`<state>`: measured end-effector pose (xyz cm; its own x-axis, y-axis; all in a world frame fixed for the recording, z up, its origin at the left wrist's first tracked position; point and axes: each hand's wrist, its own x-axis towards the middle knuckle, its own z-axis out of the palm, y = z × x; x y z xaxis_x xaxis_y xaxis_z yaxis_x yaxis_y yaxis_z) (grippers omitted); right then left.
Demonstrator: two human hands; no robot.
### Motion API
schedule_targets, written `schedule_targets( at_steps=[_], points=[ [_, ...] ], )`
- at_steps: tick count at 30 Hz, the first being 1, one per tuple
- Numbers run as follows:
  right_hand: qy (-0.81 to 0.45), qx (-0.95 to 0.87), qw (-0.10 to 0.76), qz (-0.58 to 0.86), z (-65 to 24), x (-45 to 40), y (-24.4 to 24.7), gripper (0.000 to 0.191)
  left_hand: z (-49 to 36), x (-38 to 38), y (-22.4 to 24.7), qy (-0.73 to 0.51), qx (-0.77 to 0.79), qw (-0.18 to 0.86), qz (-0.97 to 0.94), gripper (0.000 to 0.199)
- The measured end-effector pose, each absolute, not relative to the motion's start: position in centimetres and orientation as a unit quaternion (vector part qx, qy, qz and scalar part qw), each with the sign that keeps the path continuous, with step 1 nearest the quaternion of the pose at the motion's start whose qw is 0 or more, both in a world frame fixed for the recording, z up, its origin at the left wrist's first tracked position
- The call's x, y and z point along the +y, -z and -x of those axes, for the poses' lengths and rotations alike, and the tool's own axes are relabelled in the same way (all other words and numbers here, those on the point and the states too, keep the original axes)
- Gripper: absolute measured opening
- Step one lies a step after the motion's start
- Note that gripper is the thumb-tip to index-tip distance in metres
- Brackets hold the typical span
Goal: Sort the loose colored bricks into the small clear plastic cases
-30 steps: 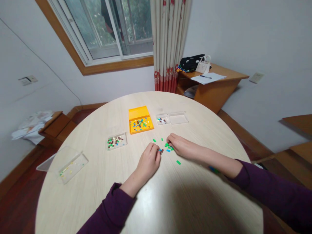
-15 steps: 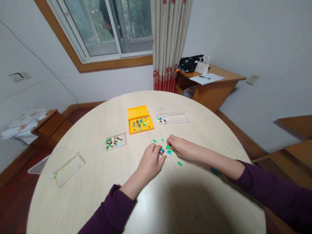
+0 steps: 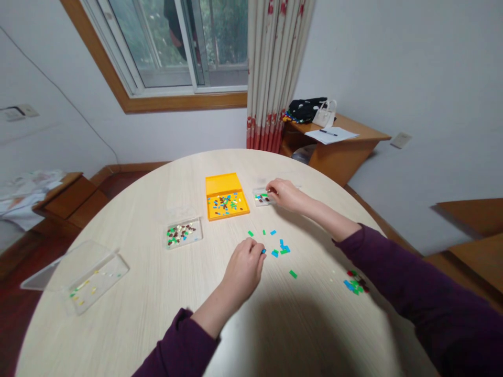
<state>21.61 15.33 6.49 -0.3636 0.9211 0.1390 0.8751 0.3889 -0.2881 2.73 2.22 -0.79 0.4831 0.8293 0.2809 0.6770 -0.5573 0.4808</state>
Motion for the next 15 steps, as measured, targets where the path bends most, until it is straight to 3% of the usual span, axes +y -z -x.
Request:
schedule_targets(
  at_steps=[6, 9, 12, 15],
  points=[
    [-0.091, -0.831, 0.111, 0.537, -22.3, 13.9, -7.2, 0.027, -2.8, 2.3, 0.9, -0.255, 0.451, 0.151, -0.842, 0.015],
    [-0.152, -0.856, 0.064, 0.489, -23.8, 10.8, -7.7, 0.029, -2.8, 2.3, 1.0, -0.264, 0.451, 0.148, -0.84, 0.016],
    [-0.232, -0.883, 0.007, 0.408, -25.0, 7.7, -7.4, 0.065, -2.8, 2.4, 1.0, -0.267, 0.451, 0.144, -0.839, 0.014],
    [-0.241, -0.885, -0.019, 0.397, -25.2, 6.1, -6.3, 0.069, -2.8, 2.4, 1.0, -0.266, 0.453, 0.143, -0.839, 0.013]
  ],
)
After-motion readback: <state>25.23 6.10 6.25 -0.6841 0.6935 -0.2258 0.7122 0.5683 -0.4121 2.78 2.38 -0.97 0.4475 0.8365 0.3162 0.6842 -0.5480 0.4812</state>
